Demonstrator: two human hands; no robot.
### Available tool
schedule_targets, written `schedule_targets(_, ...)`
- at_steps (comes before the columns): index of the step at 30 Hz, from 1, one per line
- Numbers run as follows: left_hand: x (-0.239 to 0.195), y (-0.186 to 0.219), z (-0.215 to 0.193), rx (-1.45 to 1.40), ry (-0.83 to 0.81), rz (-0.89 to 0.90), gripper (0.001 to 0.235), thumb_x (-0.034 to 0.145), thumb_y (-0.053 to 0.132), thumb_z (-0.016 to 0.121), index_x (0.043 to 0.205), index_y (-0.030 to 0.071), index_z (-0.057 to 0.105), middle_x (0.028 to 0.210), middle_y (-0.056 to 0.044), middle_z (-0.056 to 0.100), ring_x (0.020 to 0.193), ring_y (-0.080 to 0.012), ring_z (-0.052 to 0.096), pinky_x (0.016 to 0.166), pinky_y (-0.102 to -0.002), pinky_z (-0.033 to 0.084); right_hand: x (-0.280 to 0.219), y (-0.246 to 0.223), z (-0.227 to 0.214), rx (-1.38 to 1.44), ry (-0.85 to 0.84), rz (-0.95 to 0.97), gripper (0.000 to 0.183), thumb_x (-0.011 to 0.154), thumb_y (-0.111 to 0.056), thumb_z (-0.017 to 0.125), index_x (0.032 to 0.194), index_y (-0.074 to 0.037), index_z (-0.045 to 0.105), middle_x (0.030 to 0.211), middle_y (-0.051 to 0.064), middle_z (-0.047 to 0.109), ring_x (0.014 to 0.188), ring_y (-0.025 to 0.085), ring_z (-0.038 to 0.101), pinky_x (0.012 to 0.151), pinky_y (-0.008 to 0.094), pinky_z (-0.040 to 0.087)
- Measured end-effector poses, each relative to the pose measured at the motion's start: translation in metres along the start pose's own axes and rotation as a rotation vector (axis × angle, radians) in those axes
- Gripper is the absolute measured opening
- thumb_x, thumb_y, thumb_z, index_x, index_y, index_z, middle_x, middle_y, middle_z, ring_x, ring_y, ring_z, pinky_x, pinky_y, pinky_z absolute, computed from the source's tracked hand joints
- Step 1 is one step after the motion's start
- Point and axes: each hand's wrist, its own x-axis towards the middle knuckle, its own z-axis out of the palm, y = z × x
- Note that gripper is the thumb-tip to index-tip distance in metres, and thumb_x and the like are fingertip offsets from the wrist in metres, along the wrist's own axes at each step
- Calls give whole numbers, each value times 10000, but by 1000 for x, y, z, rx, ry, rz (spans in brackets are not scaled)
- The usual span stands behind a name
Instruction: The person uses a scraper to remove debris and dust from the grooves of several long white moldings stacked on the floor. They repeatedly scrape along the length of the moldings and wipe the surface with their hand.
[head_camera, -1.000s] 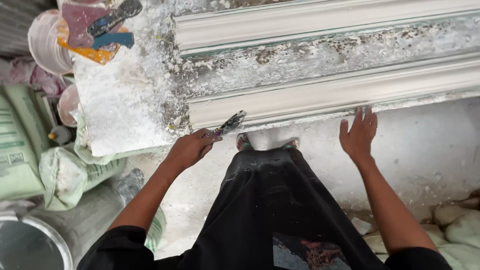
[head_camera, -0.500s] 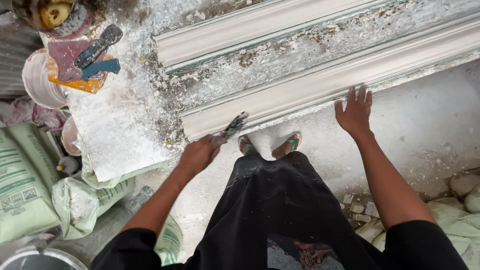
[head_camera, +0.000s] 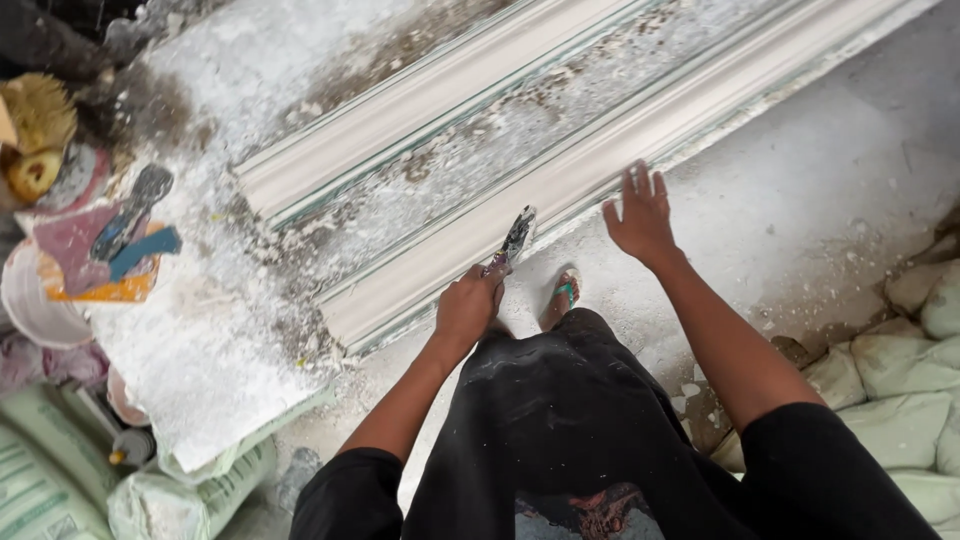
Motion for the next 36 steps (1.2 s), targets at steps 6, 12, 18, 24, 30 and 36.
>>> schedule_targets(6, 50, 40, 15, 2, -18, 6, 276, 955, 197, 636, 1202, 176, 756, 967, -180, 694, 752, -387, 701, 654, -510, 565, -5, -3, -17, -5, -30, 2, 728, 1011, -415, 496, 1594, -17, 314, 1693, 226, 170, 1539, 495, 84, 1233, 576, 128)
schedule_targets(12, 101, 76, 38, 28, -46, 16, 265, 943, 204, 646, 1182, 153, 750, 971, -181, 694, 766, -398, 703, 661, -517, 568, 1, 31, -34, 97, 74, -38, 677, 992, -325, 555, 1567, -14, 375, 1679, 186, 257, 1529, 472, 160, 1235, 561, 180)
schedule_targets(18, 161, 122, 75, 68, -23, 32, 238, 944, 201, 646, 1145, 133, 752, 975, -179, 706, 773, -408, 700, 680, -524, 569, 35, 115, -59, 133, 150, -93, 656, 1005, -307, 572, 1547, 16, 393, 1666, 217, 272, 1532, 458, 168, 1239, 556, 191)
schedule_targets(24, 232, 193, 112, 91, 20, 15, 232, 948, 213, 639, 1138, 158, 760, 957, -159, 721, 747, -408, 700, 661, -529, 567, 85, 224, -106, 181, 174, -126, 666, 1017, -296, 568, 1564, 25, 367, 1667, 220, 255, 1538, 446, 148, 1241, 554, 182)
schedule_targets(30, 298, 260, 146, 94, 2, -8, 233, 961, 221, 631, 1144, 177, 767, 952, -159, 720, 735, -417, 692, 651, -533, 560, 105, 308, -150, 175, 110, -63, 648, 1023, -309, 560, 1555, 6, 366, 1673, 207, 225, 1544, 431, 117, 1228, 557, 176)
schedule_targets(36, 369, 310, 189, 118, -32, 4, 216, 968, 216, 616, 1114, 149, 760, 966, -167, 718, 749, -430, 688, 672, -542, 560, 129, 374, -162, 175, 140, -57, 657, 1024, -318, 563, 1558, 7, 363, 1680, 192, 225, 1554, 414, 113, 1237, 556, 180)
